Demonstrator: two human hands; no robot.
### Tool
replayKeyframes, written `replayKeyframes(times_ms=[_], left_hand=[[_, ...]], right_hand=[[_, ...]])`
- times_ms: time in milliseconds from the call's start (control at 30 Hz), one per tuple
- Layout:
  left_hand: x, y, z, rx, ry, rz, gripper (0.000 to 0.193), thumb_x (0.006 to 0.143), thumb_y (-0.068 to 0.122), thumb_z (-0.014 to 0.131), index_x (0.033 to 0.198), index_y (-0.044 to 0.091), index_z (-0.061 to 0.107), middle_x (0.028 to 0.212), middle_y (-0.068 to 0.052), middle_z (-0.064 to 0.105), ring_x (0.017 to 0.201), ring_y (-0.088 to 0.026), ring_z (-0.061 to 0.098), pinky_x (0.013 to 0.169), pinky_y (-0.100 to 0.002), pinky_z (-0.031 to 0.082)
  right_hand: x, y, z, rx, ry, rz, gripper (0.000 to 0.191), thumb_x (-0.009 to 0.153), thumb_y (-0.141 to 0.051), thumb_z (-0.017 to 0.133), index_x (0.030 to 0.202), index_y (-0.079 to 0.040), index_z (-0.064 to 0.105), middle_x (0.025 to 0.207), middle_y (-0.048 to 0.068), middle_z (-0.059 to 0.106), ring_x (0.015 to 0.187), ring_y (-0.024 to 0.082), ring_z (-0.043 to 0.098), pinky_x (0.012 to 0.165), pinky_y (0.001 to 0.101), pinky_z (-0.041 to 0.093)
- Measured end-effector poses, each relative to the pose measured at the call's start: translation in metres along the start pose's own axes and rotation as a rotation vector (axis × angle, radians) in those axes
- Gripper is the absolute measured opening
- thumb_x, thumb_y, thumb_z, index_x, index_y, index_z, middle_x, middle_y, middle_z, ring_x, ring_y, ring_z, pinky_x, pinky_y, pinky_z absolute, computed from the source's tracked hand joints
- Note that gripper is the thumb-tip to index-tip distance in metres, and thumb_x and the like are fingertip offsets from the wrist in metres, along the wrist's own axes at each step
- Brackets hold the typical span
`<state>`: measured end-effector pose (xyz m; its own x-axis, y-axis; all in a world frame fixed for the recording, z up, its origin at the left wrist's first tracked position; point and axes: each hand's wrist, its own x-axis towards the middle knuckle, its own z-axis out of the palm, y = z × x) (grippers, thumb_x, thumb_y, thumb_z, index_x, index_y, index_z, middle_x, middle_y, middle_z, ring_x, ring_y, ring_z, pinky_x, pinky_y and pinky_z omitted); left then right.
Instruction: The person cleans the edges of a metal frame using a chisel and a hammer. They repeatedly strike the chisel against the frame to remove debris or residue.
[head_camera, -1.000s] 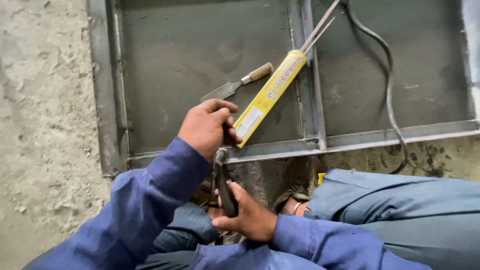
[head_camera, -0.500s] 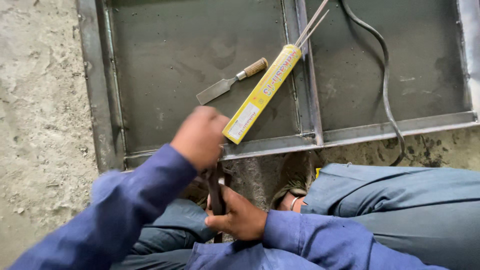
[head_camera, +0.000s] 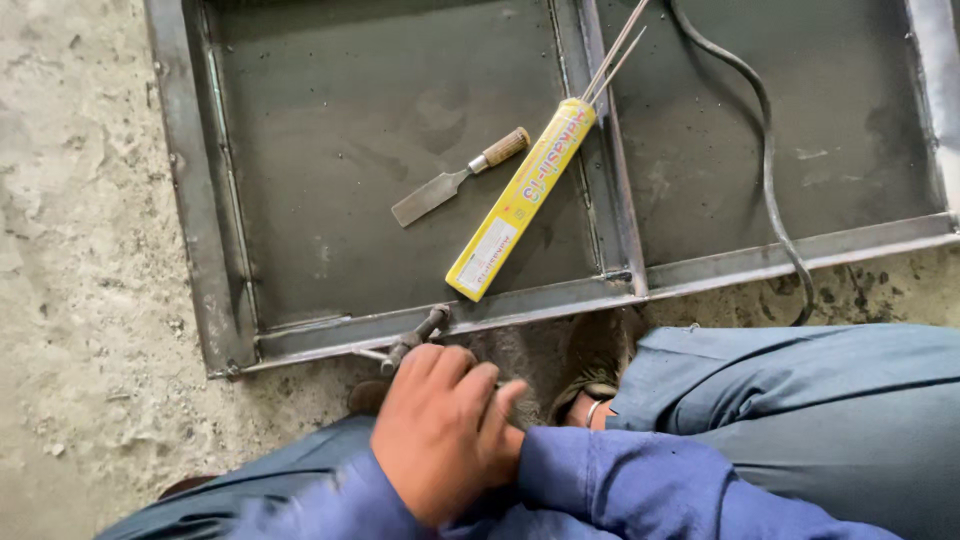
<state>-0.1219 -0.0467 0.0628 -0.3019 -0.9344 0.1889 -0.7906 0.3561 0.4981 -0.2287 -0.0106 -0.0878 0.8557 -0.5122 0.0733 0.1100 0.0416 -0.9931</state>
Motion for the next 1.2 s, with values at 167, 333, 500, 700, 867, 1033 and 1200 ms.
replayKeyframes(times_ms=[167, 333, 500, 700, 867, 1033, 1200], left_hand=[[-0.018, 0.003, 0.018, -0.2, -0.026, 0.003, 0.02, 0.094, 0.023, 0.072, 0.082, 0.01, 0.063, 0.083, -0.009, 0.055, 0.087, -0.032, 0.056, 0.084, -0.045, 0.044], [-0.044, -0.044, -0.001, -0.25, -0.314, 0.26, 0.017, 0.092, 0.025, 0.073, 0.083, 0.012, 0.068, 0.084, -0.007, 0.061, 0.089, -0.03, 0.06, 0.098, -0.047, 0.042], [-0.061, -0.058, -0.013, -0.216, -0.187, 0.388, 0.014, 0.087, 0.02, 0.075, 0.093, 0.01, 0.067, 0.099, -0.008, 0.065, 0.105, -0.027, 0.065, 0.111, -0.046, 0.045], [-0.07, -0.044, -0.004, -0.131, 0.153, -0.461, 0.085, 0.071, 0.026, 0.086, 0.139, -0.004, 0.045, 0.132, -0.028, 0.052, 0.12, -0.044, 0.055, 0.1, -0.045, 0.047], [-0.05, -0.046, -0.006, -0.323, 0.013, -0.575, 0.073, 0.08, 0.012, 0.07, 0.145, -0.001, 0.039, 0.133, -0.025, 0.055, 0.123, -0.042, 0.059, 0.103, -0.043, 0.048], [-0.036, -0.097, -0.041, -0.353, -0.404, -0.235, 0.074, 0.083, 0.01, 0.066, 0.15, -0.002, 0.036, 0.133, -0.026, 0.06, 0.122, -0.04, 0.061, 0.1, -0.04, 0.05], [-0.001, -0.164, -0.043, -0.017, -0.591, 0.435, 0.069, 0.082, 0.011, 0.062, 0.142, -0.012, 0.037, 0.126, -0.03, 0.062, 0.112, -0.039, 0.065, 0.095, -0.04, 0.051]], right_hand=[[0.009, 0.002, -0.003, -0.012, 0.014, -0.033, 0.032, 0.088, -0.017, 0.072, 0.115, -0.006, 0.06, 0.112, 0.007, 0.064, 0.109, 0.02, 0.061, 0.099, 0.0338, 0.051], [0.016, -0.002, -0.005, 0.008, 0.025, -0.043, 0.033, 0.088, -0.018, 0.072, 0.117, -0.006, 0.062, 0.118, 0.008, 0.065, 0.116, 0.022, 0.063, 0.105, 0.0347, 0.051], [0.017, -0.011, -0.005, -0.14, -0.051, -0.084, 0.028, 0.09, -0.017, 0.07, 0.116, -0.008, 0.065, 0.121, 0.007, 0.07, 0.121, 0.022, 0.066, 0.113, 0.0339, 0.051], [0.015, -0.021, -0.003, 0.116, 0.166, 0.027, 0.065, 0.082, -0.01, 0.075, 0.139, 0.001, 0.047, 0.135, 0.015, 0.054, 0.126, 0.023, 0.051, 0.106, 0.039, 0.043], [0.016, -0.023, -0.001, 0.332, 0.125, 0.219, 0.058, 0.091, -0.01, 0.07, 0.144, -0.006, 0.047, 0.13, 0.007, 0.062, 0.121, 0.014, 0.057, 0.105, 0.0328, 0.05], [0.025, -0.022, 0.002, 0.242, 0.167, 0.327, 0.068, 0.082, -0.015, 0.077, 0.143, -0.006, 0.048, 0.115, 0.007, 0.061, 0.101, 0.015, 0.056, 0.085, 0.0342, 0.052], [0.041, -0.025, 0.006, 0.026, 0.187, 0.328, 0.07, 0.081, -0.026, 0.085, 0.139, -0.004, 0.053, 0.112, 0.006, 0.063, 0.102, 0.016, 0.061, 0.092, 0.0308, 0.053]])
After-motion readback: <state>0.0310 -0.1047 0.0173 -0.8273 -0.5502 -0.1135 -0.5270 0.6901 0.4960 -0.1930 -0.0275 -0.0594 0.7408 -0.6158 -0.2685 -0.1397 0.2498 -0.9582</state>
